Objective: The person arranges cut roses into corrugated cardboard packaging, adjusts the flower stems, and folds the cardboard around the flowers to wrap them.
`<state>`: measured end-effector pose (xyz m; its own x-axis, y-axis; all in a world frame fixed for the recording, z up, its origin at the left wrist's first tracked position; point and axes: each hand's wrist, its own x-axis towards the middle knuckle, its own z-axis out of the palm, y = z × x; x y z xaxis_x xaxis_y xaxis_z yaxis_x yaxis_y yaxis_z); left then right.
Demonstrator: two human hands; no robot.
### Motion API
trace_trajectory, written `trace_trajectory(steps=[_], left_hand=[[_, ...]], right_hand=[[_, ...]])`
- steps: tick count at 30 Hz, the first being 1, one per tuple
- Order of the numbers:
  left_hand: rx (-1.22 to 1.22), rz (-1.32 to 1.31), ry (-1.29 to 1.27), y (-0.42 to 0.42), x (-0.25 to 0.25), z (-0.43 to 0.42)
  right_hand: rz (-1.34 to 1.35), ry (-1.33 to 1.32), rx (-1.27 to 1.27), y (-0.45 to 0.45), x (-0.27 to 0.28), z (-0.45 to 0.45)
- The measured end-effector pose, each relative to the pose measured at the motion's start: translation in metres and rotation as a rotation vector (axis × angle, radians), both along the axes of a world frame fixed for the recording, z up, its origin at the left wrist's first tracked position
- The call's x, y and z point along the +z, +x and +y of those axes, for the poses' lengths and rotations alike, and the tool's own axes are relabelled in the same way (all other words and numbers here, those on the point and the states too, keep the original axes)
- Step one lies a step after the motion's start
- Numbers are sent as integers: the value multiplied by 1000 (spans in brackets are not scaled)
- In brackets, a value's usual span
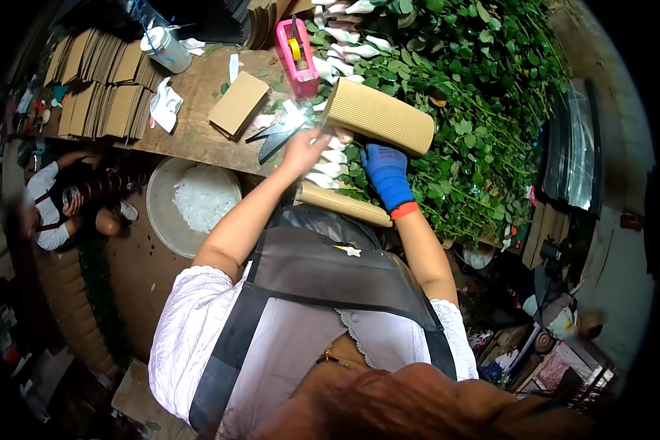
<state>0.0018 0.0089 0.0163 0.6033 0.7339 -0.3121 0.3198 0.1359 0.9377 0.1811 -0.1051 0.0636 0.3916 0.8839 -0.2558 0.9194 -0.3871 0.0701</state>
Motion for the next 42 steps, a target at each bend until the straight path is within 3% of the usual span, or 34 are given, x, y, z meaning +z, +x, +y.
trace_trajectory(steps=[3, 4, 6, 8, 10, 11, 12, 17, 20, 21, 22, 26, 28, 29, 32, 36, 37, 38, 40, 41, 42], left_hand=[[191, -67, 185, -1, -48, 8], [263, -75, 280, -4, -35, 15], [462, -304, -151, -25, 22, 40], [277, -269, 104, -37, -5, 60], [33, -28, 178, -45, 27, 45], [-71, 104, 207, -41, -5, 43], [-136, 246, 156, -33, 10, 29], [-241, 211, 230, -17, 11, 4], [23, 71, 155, -32, -15, 17], [138, -64, -6, -40, -20, 30], [203, -221, 78, -46, 19, 30], [-189, 144, 255, -58, 9, 25], [-321, 294, 322, -47, 42, 3], [-413, 205, 355, -45, 20, -1], [-404, 158, 132, -42, 14, 1], [56, -109, -234, -58, -8, 3], [141, -165, -138, -63, -8, 6], [170, -167, -258, -70, -8, 6], [2, 89, 9, -87, -15, 17], [-31, 87, -42, -90, -14, 15], [-65, 123, 103, -88, 5, 12]], right_hand=[[18, 18, 1, 0, -2, -2], [11, 41, 8, 0, -3, -3], [76, 26, -11, 2, -1, -6], [223, -51, -43, 9, 7, -7], [302, -95, -34, 8, 27, -4], [284, -120, -22, 6, 28, -3], [264, -145, -11, 5, 29, -3], [91, -163, -16, -8, 14, 3], [112, -112, -51, -6, 10, 1], [154, -105, -68, -3, 6, -1], [196, -99, -82, -1, 6, -2], [289, -147, -35, -1, 29, -9], [223, -208, -33, -14, 33, -3], [190, -233, -53, -19, 31, 0], [118, -275, -91, -24, 20, 2], [132, -243, -77, -20, 20, -4], [145, -236, -65, -20, 26, -5], [147, -162, -53, -21, 32, -12], [149, -14, -13, -22, 52, -27], [202, -13, -60, -22, 66, -28], [281, -1, -29, -23, 76, -26]])
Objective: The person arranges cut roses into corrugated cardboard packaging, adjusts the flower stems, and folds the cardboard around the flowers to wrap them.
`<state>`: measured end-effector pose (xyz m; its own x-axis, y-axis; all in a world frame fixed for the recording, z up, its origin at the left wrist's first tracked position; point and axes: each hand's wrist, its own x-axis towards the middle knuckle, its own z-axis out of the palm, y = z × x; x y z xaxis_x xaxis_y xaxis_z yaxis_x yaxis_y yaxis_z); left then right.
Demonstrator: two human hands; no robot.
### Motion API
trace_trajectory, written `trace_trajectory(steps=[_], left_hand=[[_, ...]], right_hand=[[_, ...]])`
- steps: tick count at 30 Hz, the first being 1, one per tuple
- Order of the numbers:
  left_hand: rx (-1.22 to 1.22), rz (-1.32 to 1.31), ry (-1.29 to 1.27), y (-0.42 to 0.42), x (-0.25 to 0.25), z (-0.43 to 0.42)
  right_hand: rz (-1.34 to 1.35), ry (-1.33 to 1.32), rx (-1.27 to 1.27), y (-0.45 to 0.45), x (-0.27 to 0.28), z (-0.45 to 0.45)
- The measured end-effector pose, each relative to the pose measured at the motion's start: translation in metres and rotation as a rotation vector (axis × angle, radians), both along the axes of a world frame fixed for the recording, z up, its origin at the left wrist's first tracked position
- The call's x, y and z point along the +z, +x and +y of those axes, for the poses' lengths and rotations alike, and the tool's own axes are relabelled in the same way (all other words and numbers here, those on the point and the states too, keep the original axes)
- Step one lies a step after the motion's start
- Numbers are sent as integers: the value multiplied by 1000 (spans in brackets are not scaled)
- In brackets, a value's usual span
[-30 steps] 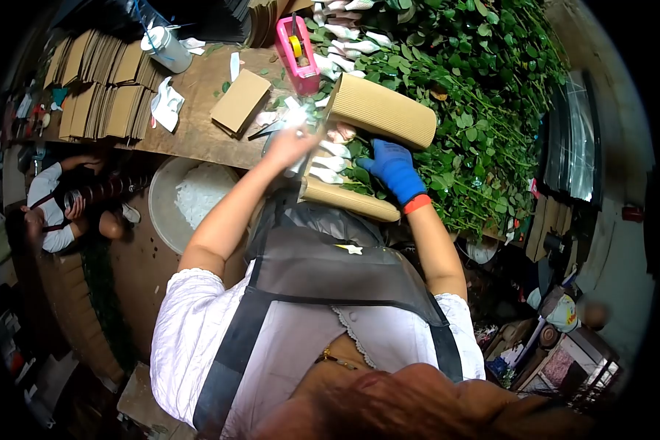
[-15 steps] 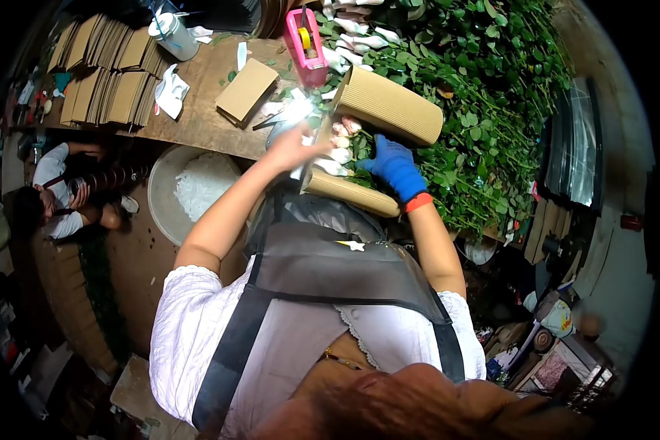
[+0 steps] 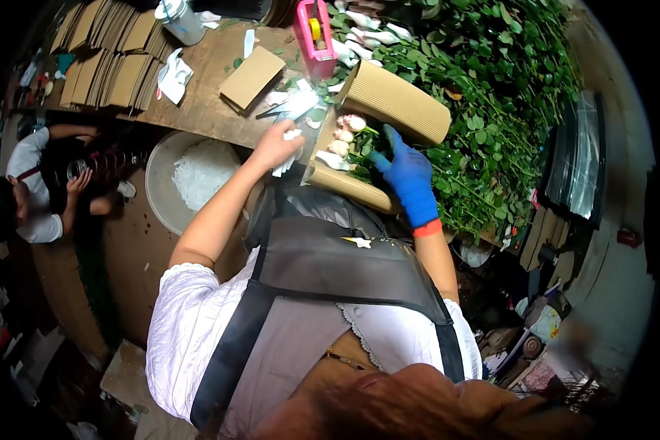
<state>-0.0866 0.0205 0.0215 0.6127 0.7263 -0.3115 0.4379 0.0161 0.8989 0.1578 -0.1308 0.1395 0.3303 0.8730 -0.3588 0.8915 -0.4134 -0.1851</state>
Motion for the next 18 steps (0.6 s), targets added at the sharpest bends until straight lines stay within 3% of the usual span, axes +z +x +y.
trace_trajectory(steps=[2, 3, 4, 6, 12, 16, 18], left_hand=[[-140, 80, 8, 13, 23, -10], [-342, 163, 6, 20, 29, -8], [-448, 106, -35, 26, 19, -9], [-368, 44, -165, 33, 10, -15], [-73, -26, -181, 35, -4, -44], [391, -126, -213, 19, -18, -54], [486, -115, -268, -25, -3, -31]], right_hand=[[159, 36, 48, -4, 9, 2], [316, 99, 99, -8, 5, 1], [264, 6, 187, -10, -3, 2], [150, -181, 362, -13, -21, 11], [63, -223, 403, -20, -46, 19], [61, -207, 460, -21, -42, 20], [26, -219, 526, -22, -46, 21]])
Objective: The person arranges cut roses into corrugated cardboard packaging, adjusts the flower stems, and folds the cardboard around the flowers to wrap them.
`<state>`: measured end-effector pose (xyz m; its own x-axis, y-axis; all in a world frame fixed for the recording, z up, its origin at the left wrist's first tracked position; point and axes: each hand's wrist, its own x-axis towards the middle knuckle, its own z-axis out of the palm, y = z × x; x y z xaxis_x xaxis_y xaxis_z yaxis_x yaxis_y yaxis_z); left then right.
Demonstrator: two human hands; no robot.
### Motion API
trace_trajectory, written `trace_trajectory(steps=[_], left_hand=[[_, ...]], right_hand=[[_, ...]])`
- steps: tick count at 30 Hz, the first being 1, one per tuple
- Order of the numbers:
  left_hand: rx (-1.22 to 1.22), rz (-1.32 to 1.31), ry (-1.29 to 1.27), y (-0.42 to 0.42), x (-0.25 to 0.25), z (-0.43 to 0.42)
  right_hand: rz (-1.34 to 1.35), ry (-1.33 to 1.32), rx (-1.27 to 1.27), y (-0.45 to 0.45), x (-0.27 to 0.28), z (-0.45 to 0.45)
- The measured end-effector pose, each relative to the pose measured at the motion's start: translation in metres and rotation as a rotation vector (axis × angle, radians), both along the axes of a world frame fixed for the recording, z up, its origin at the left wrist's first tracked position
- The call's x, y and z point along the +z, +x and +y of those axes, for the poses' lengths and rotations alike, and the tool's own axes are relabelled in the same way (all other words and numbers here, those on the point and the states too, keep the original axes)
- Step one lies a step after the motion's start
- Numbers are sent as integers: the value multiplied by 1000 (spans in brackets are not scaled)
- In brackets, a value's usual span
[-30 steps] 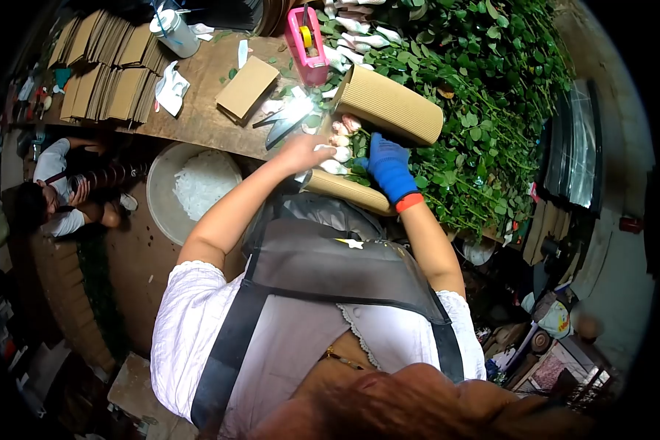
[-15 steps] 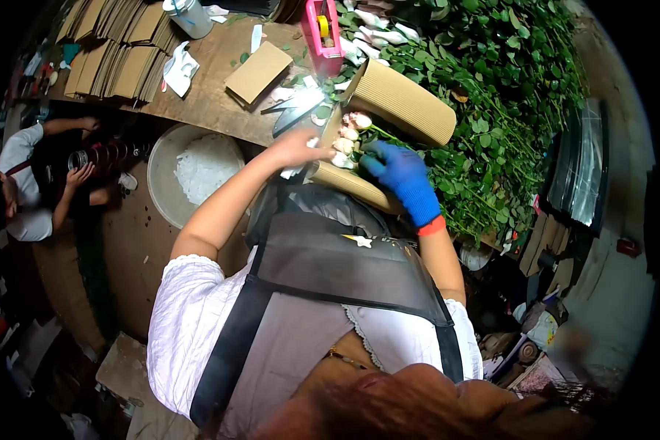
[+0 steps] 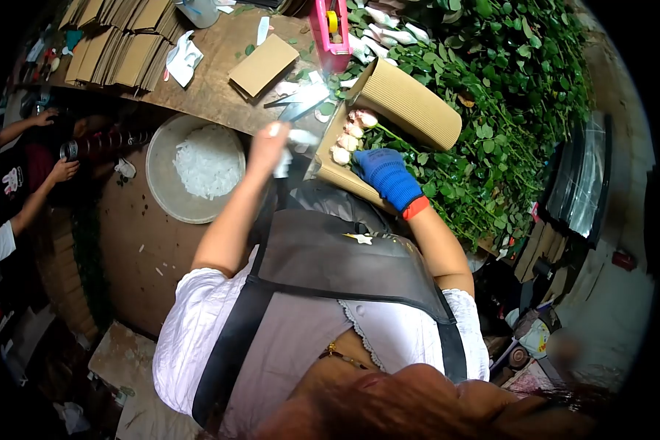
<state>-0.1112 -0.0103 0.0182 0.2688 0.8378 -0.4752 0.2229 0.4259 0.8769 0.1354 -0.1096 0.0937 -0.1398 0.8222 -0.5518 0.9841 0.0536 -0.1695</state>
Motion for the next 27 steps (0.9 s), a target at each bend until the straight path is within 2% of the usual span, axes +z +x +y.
trace_trajectory(steps=[2, 4, 7, 9, 11, 13, 15, 16, 18, 19, 22, 27], left_hand=[[-455, 479, 185, -62, 12, 27], [-813, 1085, 455, -94, 55, 30], [-928, 1079, 616, -96, 68, 34], [-752, 541, 513, -58, 47, 34], [-616, 160, 529, -4, 39, 25], [-688, 115, 534, 40, 32, 23], [-867, 123, 536, 63, 18, 25], [-980, 131, 556, 69, 10, 25], [-1010, 86, 508, 70, 2, 26], [-1023, 66, 482, 71, -1, 28], [-1087, 72, 493, 72, -2, 29], [-1093, 100, 477, 73, -12, 28]], right_hand=[[-44, -29, 83, -1, -7, 4], [-102, -84, 172, -4, -17, 10], [-171, -192, 218, -14, -2, 22], [-211, -287, 261, -20, 15, 33], [-225, -296, 282, -21, 11, 35], [-218, -281, 265, -20, 8, 34], [-191, -246, 215, -15, 7, 31], [-144, -204, 155, -10, 8, 25], [-45, -117, 27, 1, 14, 7], [48, 18, -90, 7, 18, 1], [34, 123, -346, -3, 35, -1], [-65, 56, -223, -10, 0, 11]])
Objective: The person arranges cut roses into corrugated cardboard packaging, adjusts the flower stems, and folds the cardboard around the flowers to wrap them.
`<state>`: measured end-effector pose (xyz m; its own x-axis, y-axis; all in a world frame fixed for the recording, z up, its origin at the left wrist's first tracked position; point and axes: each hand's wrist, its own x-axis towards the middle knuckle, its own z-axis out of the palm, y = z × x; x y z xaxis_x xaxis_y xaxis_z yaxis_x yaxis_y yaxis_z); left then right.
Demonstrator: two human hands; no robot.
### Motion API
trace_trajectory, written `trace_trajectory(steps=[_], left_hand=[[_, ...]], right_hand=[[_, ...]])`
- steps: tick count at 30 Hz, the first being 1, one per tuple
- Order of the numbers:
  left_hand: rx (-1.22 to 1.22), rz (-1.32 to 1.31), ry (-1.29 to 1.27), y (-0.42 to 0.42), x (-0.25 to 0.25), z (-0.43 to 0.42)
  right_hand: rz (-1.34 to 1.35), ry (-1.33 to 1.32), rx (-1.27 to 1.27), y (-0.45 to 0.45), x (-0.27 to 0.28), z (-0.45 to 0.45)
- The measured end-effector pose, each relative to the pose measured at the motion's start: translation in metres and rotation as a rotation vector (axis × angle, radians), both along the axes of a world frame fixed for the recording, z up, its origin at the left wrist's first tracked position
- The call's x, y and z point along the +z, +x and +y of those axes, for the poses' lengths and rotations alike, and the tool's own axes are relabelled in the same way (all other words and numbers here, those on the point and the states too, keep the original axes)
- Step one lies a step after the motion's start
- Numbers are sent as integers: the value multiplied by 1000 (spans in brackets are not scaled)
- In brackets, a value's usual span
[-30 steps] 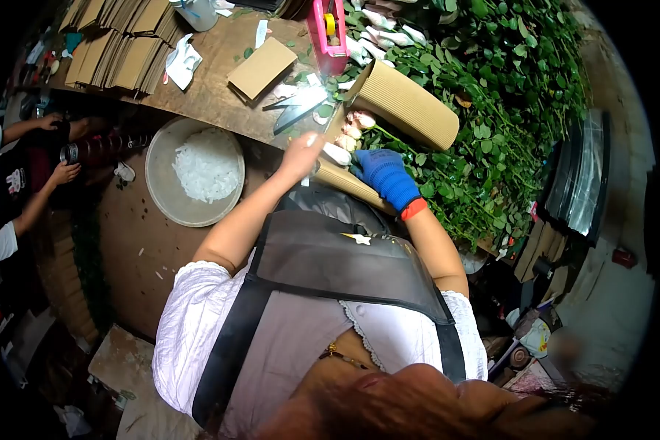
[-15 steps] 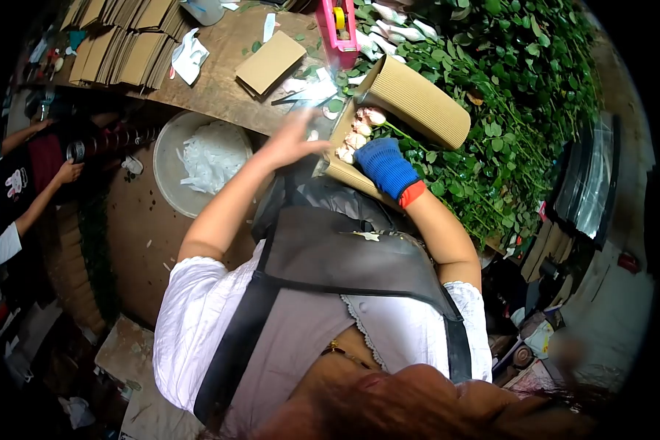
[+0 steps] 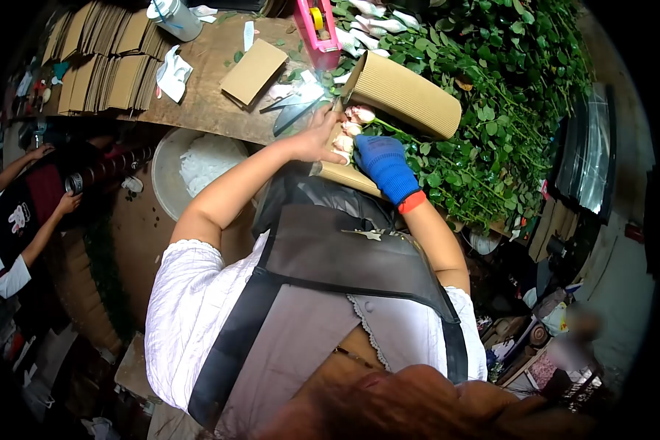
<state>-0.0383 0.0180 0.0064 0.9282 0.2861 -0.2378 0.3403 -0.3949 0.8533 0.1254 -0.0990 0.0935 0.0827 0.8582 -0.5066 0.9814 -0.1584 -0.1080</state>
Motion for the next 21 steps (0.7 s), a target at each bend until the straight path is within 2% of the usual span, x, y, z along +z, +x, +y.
trace_trajectory(steps=[5, 10, 13, 18, 21], left_hand=[[30, 79, 1, 8, -2, 2], [239, -104, 23, 8, -7, -8], [272, -169, 82, 4, -15, -15], [289, -188, 102, 3, -20, -18], [294, -176, 58, 2, -18, -18]], right_hand=[[-26, 27, 48, 0, -15, 3], [26, -33, 34, 8, 12, -2], [7, 96, -189, 9, 25, 1], [132, 181, -170, 23, -18, 1], [74, 36, -131, 23, -16, 7]])
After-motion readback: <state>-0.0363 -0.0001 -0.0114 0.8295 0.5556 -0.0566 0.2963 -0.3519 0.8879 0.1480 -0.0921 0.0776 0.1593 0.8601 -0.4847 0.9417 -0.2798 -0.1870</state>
